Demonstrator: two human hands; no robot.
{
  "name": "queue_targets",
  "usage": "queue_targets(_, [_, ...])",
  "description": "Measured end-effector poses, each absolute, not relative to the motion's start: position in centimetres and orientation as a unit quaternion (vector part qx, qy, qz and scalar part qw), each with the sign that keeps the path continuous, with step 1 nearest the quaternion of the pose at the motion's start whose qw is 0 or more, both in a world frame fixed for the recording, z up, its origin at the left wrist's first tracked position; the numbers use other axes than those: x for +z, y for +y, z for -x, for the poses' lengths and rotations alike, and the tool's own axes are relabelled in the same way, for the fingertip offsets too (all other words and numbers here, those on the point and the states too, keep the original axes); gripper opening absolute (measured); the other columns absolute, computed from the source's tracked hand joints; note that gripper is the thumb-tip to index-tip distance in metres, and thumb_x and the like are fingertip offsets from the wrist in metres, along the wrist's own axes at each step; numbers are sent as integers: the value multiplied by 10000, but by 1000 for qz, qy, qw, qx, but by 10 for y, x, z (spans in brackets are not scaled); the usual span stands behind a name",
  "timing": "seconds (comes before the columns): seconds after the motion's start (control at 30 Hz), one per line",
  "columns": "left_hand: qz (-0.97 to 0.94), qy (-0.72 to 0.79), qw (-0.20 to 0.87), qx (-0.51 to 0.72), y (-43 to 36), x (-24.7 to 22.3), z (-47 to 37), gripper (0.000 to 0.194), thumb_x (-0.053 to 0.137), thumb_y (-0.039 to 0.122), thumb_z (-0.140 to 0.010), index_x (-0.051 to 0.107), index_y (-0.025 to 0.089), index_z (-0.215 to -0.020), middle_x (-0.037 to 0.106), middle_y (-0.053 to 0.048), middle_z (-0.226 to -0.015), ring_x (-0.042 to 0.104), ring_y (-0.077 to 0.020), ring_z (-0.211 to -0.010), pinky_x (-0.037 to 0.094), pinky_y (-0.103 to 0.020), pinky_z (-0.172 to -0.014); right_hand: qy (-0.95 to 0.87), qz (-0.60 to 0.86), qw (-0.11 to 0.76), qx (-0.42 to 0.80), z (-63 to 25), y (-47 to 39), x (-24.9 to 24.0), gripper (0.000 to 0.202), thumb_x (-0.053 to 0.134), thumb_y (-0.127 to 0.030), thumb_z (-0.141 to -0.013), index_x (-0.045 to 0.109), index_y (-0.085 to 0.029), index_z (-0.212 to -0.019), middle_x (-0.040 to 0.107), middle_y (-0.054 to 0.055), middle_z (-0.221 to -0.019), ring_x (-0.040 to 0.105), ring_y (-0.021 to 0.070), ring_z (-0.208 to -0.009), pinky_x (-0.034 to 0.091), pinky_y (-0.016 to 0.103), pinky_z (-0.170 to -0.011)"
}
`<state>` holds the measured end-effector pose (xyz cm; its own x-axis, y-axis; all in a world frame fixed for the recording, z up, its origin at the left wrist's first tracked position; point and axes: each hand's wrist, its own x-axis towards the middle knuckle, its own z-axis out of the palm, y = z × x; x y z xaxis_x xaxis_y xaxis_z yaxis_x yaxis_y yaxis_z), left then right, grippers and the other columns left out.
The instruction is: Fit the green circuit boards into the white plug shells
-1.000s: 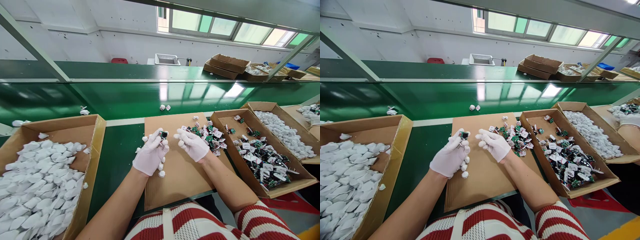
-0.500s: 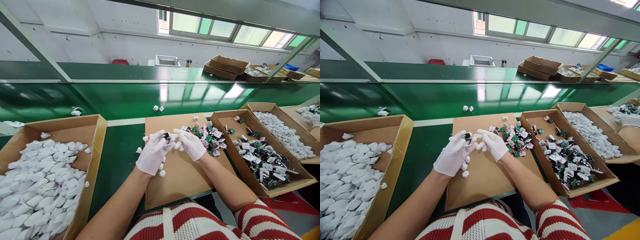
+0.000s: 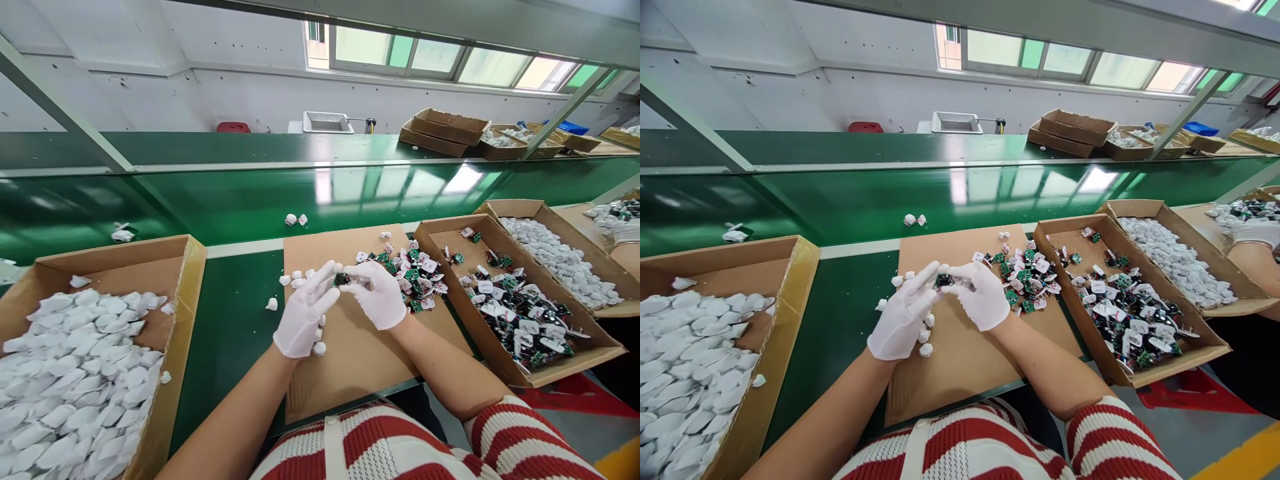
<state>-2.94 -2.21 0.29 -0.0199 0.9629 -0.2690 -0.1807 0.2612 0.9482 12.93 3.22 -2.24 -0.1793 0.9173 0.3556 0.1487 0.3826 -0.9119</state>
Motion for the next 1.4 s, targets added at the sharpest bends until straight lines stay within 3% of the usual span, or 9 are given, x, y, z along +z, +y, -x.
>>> queue_targets(0.13, [-288,589,605,453,-20,6,29,490,775,424,-797,710,269,-1257,761,-59,-854,499,-67,-360,335,-155,-282,-718,385,457,358,-135,29,-13,342,799,-340,-784,758,-288,-1120,705,37,-892,567,170,-721,522,346,-755])
queue_targets(0.3, [-197,575,614,504,-15,15,37,532,762,478,-811,652,279,-1292,754,-129,-1085,643,-147,-483,435,-220,-321,-592,376,432,567,-138,33,-1,583,607,-513,-928,555,-234,-1438,726,87,-1123,626,171,-843,526,333,-769])
queue_targets(0.4, [-196,546,627,521,-15,18,43,591,723,539,-829,602,295,-1353,744,-96,-964,592,-127,-414,441,-237,-321,-463,349,462,671,-138,40,-2,602,727,-532,-836,607,-265,-1363,688,103,-1309,694,171,-880,531,279,-666])
queue_targets(0.6, [-187,545,632,518,-17,20,40,581,717,574,-815,615,298,-1315,632,11,-736,521,-111,-354,441,-249,-300,-445,352,469,677,-137,40,-7,400,862,-484,-713,767,-221,-999,768,86,-1118,743,179,-844,531,247,-628])
queue_targets(0.73, [-187,543,653,494,-17,19,39,619,707,522,-841,522,398,-1418,717,-35,-1000,578,-112,-402,429,-224,-284,-482,332,430,688,-138,32,-3,405,800,-457,-804,753,-237,-1140,760,72,-1103,749,210,-988,583,281,-747])
queue_targets(0.97, [-163,465,746,447,-15,17,42,631,722,423,-858,510,375,-1451,681,-90,-1328,673,-120,-538,420,-175,-275,-519,409,410,628,-138,32,-4,362,890,-438,-666,744,-181,-875,764,31,-795,568,77,-412,415,205,-364])
queue_targets(1.13, [-172,449,736,476,-17,18,38,606,740,289,-870,545,320,-1442,698,-113,-1306,763,-191,-829,581,-200,-504,-516,407,507,558,-131,27,1,315,872,-445,-694,772,-206,-874,769,52,-868,701,171,-726,610,347,-739])
queue_targets(1.27, [-191,440,715,508,-16,14,33,450,719,253,-892,650,255,-1337,699,-112,-1301,730,-226,-1065,622,-242,-766,-581,374,537,483,-130,18,1,217,829,-358,-773,797,-290,-976,766,48,-1040,720,219,-922,583,425,-934])
queue_targets(1.4, [-222,444,702,510,-18,12,30,336,758,272,-856,745,234,-1190,708,-93,-1280,724,-250,-1056,632,-264,-748,-669,382,512,379,-135,16,-2,115,777,-337,-827,822,-335,-932,776,39,-1050,705,251,-990,551,433,-987])
